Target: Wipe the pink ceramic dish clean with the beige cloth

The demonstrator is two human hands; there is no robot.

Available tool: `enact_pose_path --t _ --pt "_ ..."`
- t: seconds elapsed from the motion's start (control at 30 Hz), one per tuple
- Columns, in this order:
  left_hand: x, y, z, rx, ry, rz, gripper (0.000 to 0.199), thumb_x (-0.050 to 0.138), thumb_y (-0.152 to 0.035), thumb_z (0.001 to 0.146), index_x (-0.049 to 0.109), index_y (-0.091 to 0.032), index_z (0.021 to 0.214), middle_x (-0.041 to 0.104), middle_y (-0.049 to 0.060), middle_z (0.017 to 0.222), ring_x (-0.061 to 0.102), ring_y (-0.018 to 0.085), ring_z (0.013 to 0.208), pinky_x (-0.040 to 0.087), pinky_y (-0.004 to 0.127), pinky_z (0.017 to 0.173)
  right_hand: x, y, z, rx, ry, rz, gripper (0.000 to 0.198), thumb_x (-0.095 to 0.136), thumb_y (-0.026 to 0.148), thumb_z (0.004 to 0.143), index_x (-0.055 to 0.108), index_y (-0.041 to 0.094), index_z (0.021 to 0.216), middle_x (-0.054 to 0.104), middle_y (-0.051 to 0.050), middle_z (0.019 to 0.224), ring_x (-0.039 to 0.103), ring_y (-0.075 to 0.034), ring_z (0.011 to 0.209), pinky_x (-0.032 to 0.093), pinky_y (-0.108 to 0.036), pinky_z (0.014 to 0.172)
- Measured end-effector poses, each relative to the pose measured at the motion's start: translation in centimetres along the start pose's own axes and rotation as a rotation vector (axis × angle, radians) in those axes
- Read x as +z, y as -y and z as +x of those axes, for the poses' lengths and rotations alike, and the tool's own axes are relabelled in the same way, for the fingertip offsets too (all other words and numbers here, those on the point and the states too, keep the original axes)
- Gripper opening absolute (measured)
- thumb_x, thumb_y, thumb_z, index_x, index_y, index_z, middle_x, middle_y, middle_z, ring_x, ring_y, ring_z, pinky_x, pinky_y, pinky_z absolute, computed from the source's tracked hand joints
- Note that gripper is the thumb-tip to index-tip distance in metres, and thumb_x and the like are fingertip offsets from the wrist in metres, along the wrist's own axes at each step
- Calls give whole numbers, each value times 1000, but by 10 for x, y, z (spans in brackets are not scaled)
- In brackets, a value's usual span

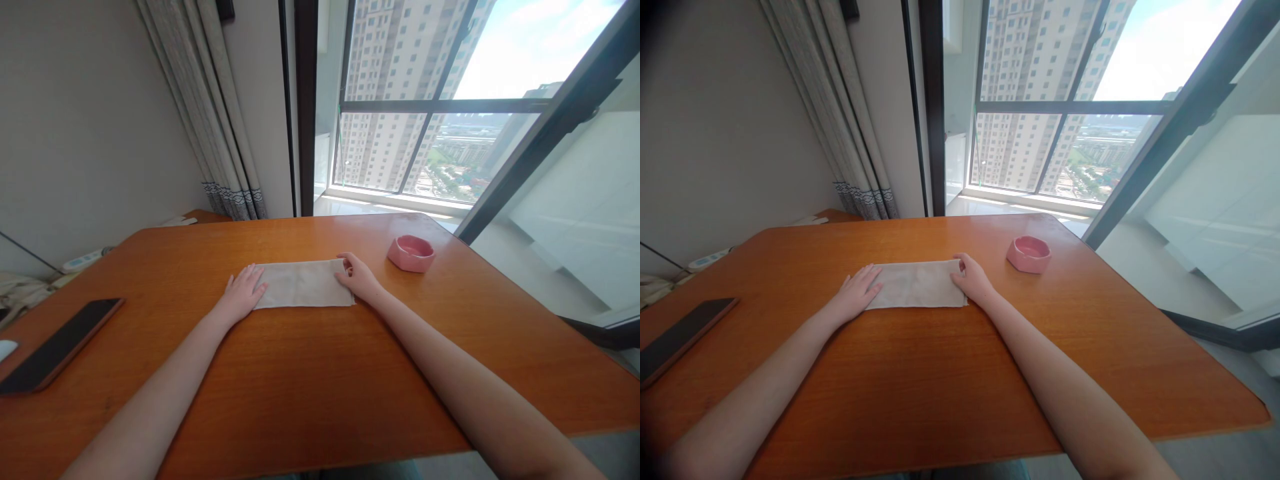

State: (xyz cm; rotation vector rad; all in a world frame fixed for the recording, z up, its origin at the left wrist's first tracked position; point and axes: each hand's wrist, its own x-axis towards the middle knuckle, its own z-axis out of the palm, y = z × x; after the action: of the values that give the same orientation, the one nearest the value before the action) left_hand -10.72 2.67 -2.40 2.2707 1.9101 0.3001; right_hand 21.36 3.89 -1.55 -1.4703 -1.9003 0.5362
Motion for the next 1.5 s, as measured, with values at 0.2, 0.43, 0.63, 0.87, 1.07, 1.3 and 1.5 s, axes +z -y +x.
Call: enact_pose_path --t 0.2,0.43,0.63,0.87,1.07,1.3,1.5 --pt "1 0 0 7 -47 -18 57 33 -49 89 41 -19 137 31 14 149 25 31 139 19 56 109 -2 2 7 -103 -27 -118 39 42 11 82 52 16 119 58 -10 116 56 -17 97 43 -32 90" --pt "-8 -6 -2 -26 -77 -11 57 26 -49 90 45 -18 135 30 13 150 22 31 140 13 56 111 -1 6 3 -4 -97 -279 36 48 14 80 58 15 115 57 -13 112 54 -23 104 41 -37 94" --pt "-13 -22 -6 312 -23 -30 58 22 -49 92 34 -22 142 27 7 152 18 23 142 11 46 114 13 35 -14 -234 -27 -401 45 40 33 92 46 17 133 37 -13 145 29 -27 135 25 -44 109" --pt "-4 -9 -5 -65 2 84 61 22 -52 90 36 -22 141 27 10 151 23 32 139 11 58 109 29 32 -20 62 216 -510 71 36 60 87 32 18 143 19 -17 152 14 -35 140 14 -51 111" --pt "-29 1 -5 -290 -78 136 51 34 -53 83 64 -15 98 64 19 108 56 36 103 41 48 86 27 33 -20 149 200 -552 85 36 67 83 24 11 146 13 -21 153 9 -37 141 8 -50 112" --pt "-28 5 2 -274 1 -192 18 48 -32 69 56 -17 72 64 7 78 58 22 72 40 29 63 26 33 -19 129 176 -509 75 33 62 87 31 12 143 18 -19 152 12 -35 141 9 -51 111" --pt "-28 21 6 -446 -499 -778 19 54 -30 62 53 -17 76 55 0 70 52 16 67 38 25 60 18 29 -16 -83 175 -296 35 45 35 89 56 21 118 45 -10 139 36 -24 131 15 -58 110"
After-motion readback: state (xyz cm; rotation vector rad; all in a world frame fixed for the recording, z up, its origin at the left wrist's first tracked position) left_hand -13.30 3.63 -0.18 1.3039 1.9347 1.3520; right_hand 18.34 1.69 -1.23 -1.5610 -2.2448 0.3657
